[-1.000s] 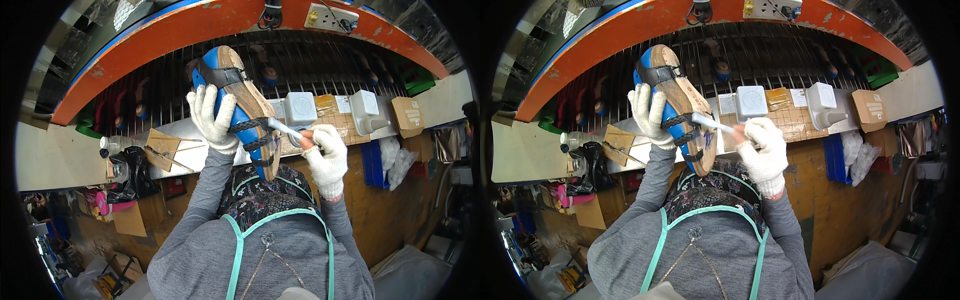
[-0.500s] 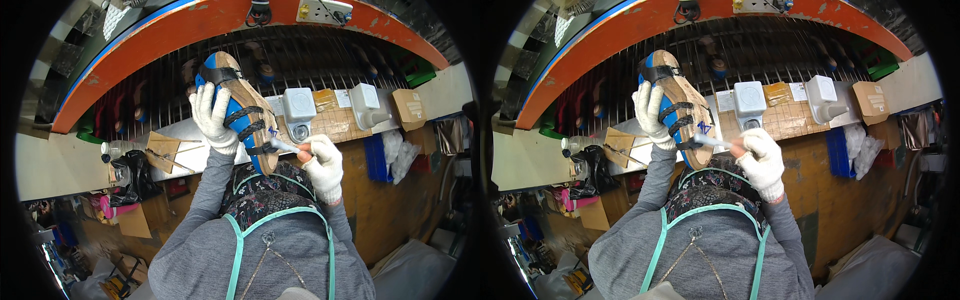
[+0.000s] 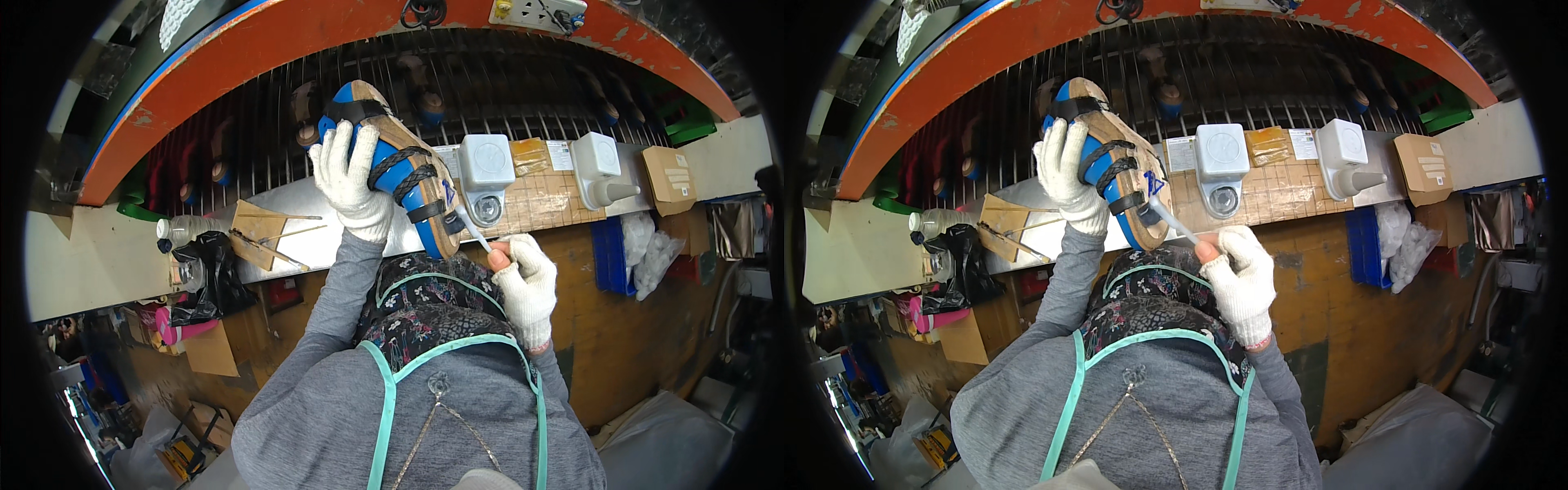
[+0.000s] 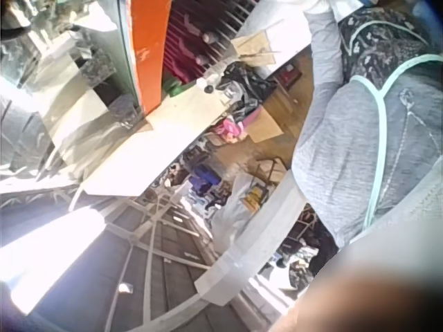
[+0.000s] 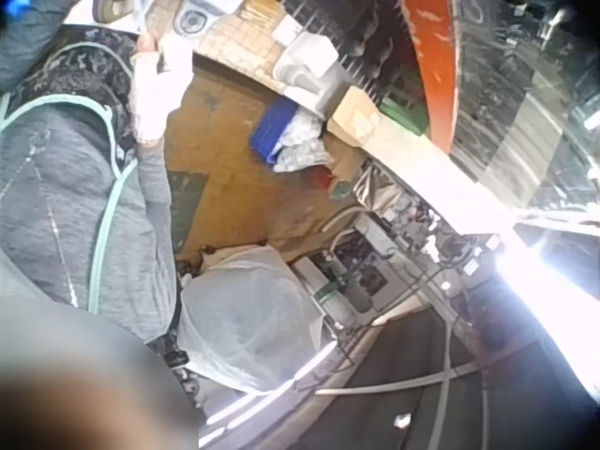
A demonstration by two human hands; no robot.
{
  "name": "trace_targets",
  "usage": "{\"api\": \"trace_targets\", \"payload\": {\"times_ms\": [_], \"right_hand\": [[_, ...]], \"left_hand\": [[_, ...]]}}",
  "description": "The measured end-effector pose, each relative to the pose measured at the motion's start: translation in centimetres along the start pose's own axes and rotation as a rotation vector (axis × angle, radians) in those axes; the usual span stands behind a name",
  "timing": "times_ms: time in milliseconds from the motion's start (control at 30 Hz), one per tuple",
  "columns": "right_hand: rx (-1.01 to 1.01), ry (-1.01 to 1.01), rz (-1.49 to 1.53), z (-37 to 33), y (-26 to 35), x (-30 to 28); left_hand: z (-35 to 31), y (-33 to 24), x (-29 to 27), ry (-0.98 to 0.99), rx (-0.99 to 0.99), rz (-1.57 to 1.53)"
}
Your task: The person repeatedly applies glue to the sole of a blue sandal using a small brush. They dip the brush into a container and spread the adhesive along the edges and surface of the sole, rotating the sandal to reach different areas.
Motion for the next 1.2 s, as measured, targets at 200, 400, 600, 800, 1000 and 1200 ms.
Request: {"api": "trace_targets", "payload": {"times_ms": [200,400,600,800,1000,1200], "right_hand": [[-0.018,-0.073,-0.101,0.9,0.3,-0.2],[-0.153,-0.124,-0.269,2.2,1.5,-0.5],[-0.274,-0.171,-0.466,3.3,3.6,-0.7],[-0.300,-0.082,-0.283,4.2,2.9,-0.6],[-0.220,0.073,-0.147,3.8,0.7,0.1],[-0.272,0.089,-0.213,3.6,0.4,-0.2]], "left_hand": [[0.0,-0.4,-0.1,0.001,0.011,0.012],[0.0,-0.6,-0.5,-0.001,0.027,0.050],[0.0,-0.8,-0.9,0.002,0.047,0.074],[-0.1,-0.4,-0.8,0.013,-0.013,0.044],[-0.7,0.8,0.2,0.048,-0.126,-0.101],[-1.3,1.1,1.5,0.146,-0.248,-0.183]]}}
Point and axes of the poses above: each hand's wrist, its own z-axis towards the middle knuckle, its own x-axis out of the palm, y = z × x, the point moved 8 cm from there along z, towards the middle knuckle, and after that the axes turned 14 degrees about y, right-handed, at the moved point
